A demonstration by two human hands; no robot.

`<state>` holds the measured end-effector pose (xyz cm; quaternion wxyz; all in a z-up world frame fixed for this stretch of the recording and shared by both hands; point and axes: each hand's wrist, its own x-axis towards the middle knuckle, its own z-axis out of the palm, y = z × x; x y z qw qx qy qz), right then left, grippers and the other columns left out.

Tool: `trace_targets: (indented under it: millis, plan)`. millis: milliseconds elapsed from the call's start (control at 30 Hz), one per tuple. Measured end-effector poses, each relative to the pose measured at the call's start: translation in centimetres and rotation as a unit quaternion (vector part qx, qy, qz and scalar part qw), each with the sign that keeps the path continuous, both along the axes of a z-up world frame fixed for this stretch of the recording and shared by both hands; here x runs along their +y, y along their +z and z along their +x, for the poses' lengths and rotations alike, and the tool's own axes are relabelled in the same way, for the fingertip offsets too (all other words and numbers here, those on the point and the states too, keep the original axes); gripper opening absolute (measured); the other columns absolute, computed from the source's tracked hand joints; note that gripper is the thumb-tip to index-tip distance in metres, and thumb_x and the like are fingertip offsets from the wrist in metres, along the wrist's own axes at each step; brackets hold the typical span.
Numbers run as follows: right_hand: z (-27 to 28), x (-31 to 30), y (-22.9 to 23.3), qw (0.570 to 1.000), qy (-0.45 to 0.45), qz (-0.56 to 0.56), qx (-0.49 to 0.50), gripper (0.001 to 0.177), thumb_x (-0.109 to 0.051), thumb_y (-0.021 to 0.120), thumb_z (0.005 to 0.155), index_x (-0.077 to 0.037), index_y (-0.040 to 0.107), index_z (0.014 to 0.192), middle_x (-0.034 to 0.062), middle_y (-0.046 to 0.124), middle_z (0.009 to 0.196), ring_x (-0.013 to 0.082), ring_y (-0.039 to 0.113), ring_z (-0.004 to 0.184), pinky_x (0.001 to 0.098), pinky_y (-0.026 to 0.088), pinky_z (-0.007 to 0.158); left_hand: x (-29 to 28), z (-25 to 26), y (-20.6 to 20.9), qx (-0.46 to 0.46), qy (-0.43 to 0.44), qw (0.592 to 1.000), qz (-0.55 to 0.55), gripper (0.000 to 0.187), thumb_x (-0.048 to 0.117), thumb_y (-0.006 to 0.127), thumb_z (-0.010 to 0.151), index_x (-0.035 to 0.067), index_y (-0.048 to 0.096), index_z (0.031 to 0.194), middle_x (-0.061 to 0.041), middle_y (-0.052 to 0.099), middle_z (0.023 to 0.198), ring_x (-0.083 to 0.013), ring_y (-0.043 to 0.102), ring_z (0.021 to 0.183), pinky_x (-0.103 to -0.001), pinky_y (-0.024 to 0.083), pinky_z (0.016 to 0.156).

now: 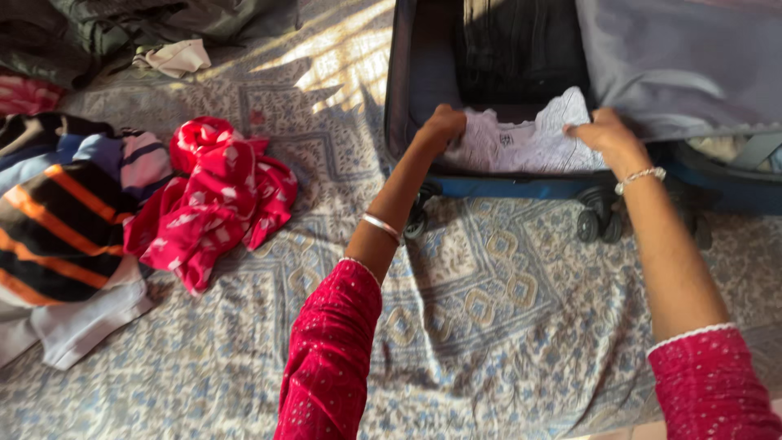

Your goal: The person folds a pair of black trousers, a patterned white shirt, and a red patterned top on a bed. The person places the folded trousers and shirt into an open suitcase.

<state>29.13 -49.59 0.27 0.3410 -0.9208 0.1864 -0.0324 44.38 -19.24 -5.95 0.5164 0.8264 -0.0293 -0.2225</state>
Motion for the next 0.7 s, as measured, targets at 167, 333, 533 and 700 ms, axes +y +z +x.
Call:
trace_targets:
  millis: [167,333,533,700]
  plan:
    - [0.0,0.1,0.0,0.993,-0.051,0.087,-0.057,0.04,-0.019,0.075,0.09,0.002,0.068,0.123,0.0176,0.075,0.114,0.0236,0.069,0.103,0.0392,0.051,0.091,-0.7,-0.5,-1.0,-0.077,0.048,0.992,-0.09,0.054,0.006,0.06,0.075,-0.001,0.056,0.128,-0.021,0.071,0.103,-0.0337,0.073,0.092,-0.044,0.057,0.075]
    - [0.3,2.0,1.3,0.985,-0.021,-0.102,-0.135,0.058,-0.012,0.082,0.081,0.004,0.057,0.131,0.0273,0.064,0.127,0.0369,0.062,0.115,0.0434,0.051,0.098,0.7,-4.9,4.5,-0.212,0.045,0.969,0.12,0.076,0.008,0.074,0.072,-0.005,0.044,0.141,-0.032,0.053,0.129,-0.0445,0.053,0.121,-0.047,0.05,0.1]
    - [-2.7,5.7,3.6,0.949,0.103,-0.297,-0.025,0.035,-0.025,0.08,0.087,-0.019,0.076,0.121,0.0138,0.063,0.14,0.0367,0.055,0.132,0.0474,0.042,0.112,0.5,-9.1,6.8,-0.327,-0.159,0.893,0.266,0.048,0.017,0.068,0.081,0.018,0.065,0.129,-0.016,0.044,0.146,-0.036,0.037,0.142,-0.061,0.041,0.108]
    - [-1.7,5.5,3.1,0.96,0.079,-0.249,0.104,0.034,-0.035,0.077,0.085,-0.025,0.078,0.118,0.0147,0.07,0.126,0.0382,0.065,0.114,0.0496,0.05,0.099,0.5,-7.9,4.5,-0.271,-0.213,0.898,0.275,0.034,0.022,0.058,0.09,0.017,0.07,0.121,-0.012,0.054,0.14,-0.033,0.054,0.13,-0.063,0.041,0.105]
